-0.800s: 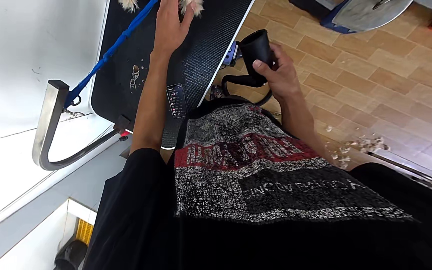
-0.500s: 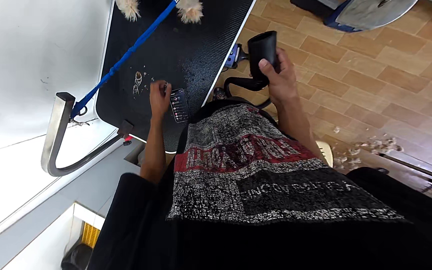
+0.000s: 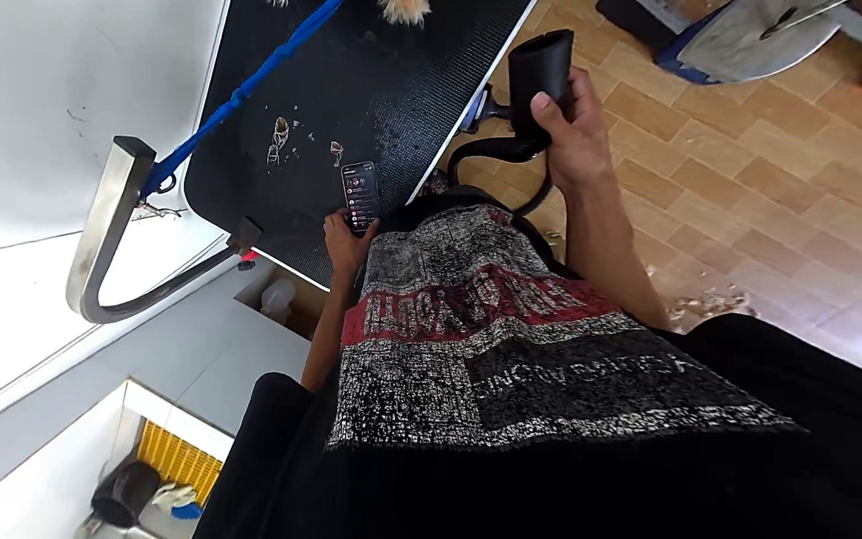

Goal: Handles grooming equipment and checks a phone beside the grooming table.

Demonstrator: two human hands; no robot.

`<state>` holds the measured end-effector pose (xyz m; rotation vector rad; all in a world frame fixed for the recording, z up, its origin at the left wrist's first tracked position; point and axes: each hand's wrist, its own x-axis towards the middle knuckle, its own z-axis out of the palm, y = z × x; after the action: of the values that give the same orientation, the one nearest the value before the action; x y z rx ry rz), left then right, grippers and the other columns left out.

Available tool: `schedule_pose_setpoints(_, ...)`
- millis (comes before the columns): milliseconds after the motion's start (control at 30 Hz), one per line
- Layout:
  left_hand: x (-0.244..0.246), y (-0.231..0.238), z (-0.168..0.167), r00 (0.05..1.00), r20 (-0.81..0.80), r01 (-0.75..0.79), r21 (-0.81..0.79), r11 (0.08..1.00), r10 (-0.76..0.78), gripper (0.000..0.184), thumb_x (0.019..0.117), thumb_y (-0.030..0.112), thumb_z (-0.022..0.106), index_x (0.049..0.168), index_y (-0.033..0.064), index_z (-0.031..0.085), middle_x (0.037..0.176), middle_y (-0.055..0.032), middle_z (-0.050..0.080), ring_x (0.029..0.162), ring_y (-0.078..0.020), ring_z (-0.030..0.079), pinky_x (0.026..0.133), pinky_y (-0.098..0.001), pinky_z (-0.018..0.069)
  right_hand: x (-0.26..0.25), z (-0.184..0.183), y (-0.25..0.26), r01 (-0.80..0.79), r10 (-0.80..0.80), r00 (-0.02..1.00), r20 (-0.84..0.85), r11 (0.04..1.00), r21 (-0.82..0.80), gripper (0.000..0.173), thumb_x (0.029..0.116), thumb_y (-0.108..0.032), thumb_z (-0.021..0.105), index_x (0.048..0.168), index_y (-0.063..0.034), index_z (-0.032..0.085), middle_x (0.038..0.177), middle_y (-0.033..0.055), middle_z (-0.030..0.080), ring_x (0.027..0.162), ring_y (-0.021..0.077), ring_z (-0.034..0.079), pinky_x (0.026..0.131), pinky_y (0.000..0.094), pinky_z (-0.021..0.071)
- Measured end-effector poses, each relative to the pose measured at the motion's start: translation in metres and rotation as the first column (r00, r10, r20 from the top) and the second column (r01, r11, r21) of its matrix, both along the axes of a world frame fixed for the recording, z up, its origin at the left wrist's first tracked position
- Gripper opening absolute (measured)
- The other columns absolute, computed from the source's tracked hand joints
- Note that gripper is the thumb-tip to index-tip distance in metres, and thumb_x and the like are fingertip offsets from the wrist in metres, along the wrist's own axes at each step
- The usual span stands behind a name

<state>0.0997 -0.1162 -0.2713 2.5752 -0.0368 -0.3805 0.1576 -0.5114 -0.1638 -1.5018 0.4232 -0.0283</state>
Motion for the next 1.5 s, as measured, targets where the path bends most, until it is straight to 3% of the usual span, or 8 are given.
schedule_pose_setpoints(400, 0.004, -0.002, 0.007, 1.000, -0.025, 0.007, -0.008, 1.000, -0.008, 0.076, 0.0871, 0.051, 0.076, 0.139, 0.0036, 0.048, 0.130, -0.0239, 0.056, 0.118, -0.0417, 0.057, 0.093, -0.0536, 0.0516, -0.025, -0.009, 0.005, 0.107, -0.105, 0.994, -0.039, 0.993, 0.055, 0.057, 0.1004, -0.037, 0.063, 0.145, -0.0065, 0.044, 0.128, 0.0092, 0.062, 0.109, 0.0207, 0.067, 0.095, 0.0420, 0.0589)
schedule_pose_setpoints(600, 0.058, -0.003, 0.015, 0.978, -0.138, -0.168, -0.074, 0.983, 0.157, 0.043, 0.1026, 0.039, 0.059, 0.120, 0.0006, 0.066, 0.103, -0.0152, 0.070, 0.085, -0.0241, 0.068, 0.081, -0.0427, 0.0574, -0.020, -0.006, -0.005, 0.061, -0.061, 0.997, -0.040, 0.998, 0.001, 0.062, 0.0979, -0.038, 0.066, 0.147, -0.0078, 0.043, 0.130, 0.0091, 0.061, 0.113, 0.0197, 0.066, 0.096, 0.0415, 0.0581)
schedule_pose_setpoints(700, 0.091, -0.001, 0.011, 0.986, -0.128, -0.118, -0.115, 0.986, 0.103, 0.041, 0.1037, 0.037, 0.057, 0.122, 0.0012, 0.066, 0.106, -0.0147, 0.071, 0.088, -0.0230, 0.069, 0.083, -0.0410, 0.0578, -0.013, -0.006, -0.006, 0.134, -0.133, 0.991, -0.030, 0.991, 0.028, 0.055, 0.1009, -0.036, 0.062, 0.144, -0.0077, 0.044, 0.125, 0.0078, 0.063, 0.109, 0.0196, 0.067, 0.095, 0.0420, 0.0589)
schedule_pose_setpoints(933, 0.127, -0.016, 0.015, 0.972, -0.230, -0.050, 0.023, 0.998, 0.054, 0.047, 0.0985, 0.047, 0.063, 0.115, 0.0026, 0.067, 0.106, -0.0162, 0.069, 0.099, -0.0319, 0.067, 0.088, -0.0543, 0.0540, -0.009, 0.001, -0.006, 0.093, -0.093, 0.996, -0.014, 0.995, 0.026, 0.054, 0.1007, -0.037, 0.062, 0.143, -0.0074, 0.045, 0.123, 0.0066, 0.063, 0.108, 0.0177, 0.067, 0.095, 0.0399, 0.0588)
schedule_pose_setpoints(1033, 0.127, -0.018, 0.016, 0.967, -0.237, -0.097, 0.011, 0.995, 0.096, 0.046, 0.0987, 0.047, 0.063, 0.113, 0.0033, 0.067, 0.105, -0.0158, 0.068, 0.098, -0.0312, 0.067, 0.089, -0.0542, 0.0533, -0.012, -0.002, -0.004, 0.113, -0.113, 0.994, -0.012, 0.992, 0.049, 0.054, 0.1007, -0.036, 0.062, 0.143, -0.0073, 0.045, 0.124, 0.0071, 0.063, 0.107, 0.0190, 0.068, 0.094, 0.0412, 0.0590)
schedule_pose_setpoints(1167, 0.116, -0.009, 0.018, 0.958, -0.256, -0.160, -0.101, 0.982, 0.130, 0.043, 0.1057, 0.041, 0.053, 0.116, 0.0023, 0.068, 0.102, -0.0151, 0.072, 0.094, -0.0262, 0.070, 0.089, -0.0478, 0.0555, -0.017, -0.003, -0.008, 0.075, -0.074, 0.997, -0.028, 0.996, 0.038, 0.057, 0.1000, -0.039, 0.063, 0.145, -0.0082, 0.044, 0.125, 0.0069, 0.063, 0.108, 0.0191, 0.068, 0.094, 0.0408, 0.0592)
schedule_pose_setpoints(1333, 0.079, 0.007, 0.014, 0.962, -0.274, -0.073, -0.169, 0.983, 0.024, 0.037, 0.1020, 0.033, 0.062, 0.122, 0.0028, 0.065, 0.096, -0.0119, 0.071, 0.081, -0.0213, 0.068, 0.078, -0.0414, 0.0573, -0.016, -0.005, -0.010, 0.102, -0.102, 0.994, -0.027, 0.995, 0.021, 0.058, 0.1002, -0.040, 0.063, 0.145, -0.0082, 0.043, 0.125, 0.0077, 0.062, 0.108, 0.0194, 0.067, 0.094, 0.0411, 0.0593)
schedule_pose_setpoints(1500, 0.060, 0.014, 0.011, 0.975, -0.223, -0.071, -0.228, 0.971, 0.019, 0.032, 0.0986, 0.024, 0.068, 0.120, -0.0001, 0.065, 0.095, -0.0123, 0.070, 0.079, -0.0194, 0.067, 0.076, -0.0370, 0.0564, -0.010, -0.003, -0.016, 0.008, -0.009, 0.998, -0.064, 1.000, -0.016, 0.062, 0.0977, -0.040, 0.066, 0.145, -0.0073, 0.044, 0.127, 0.0086, 0.062, 0.111, 0.0182, 0.067, 0.097, 0.0397, 0.0579)
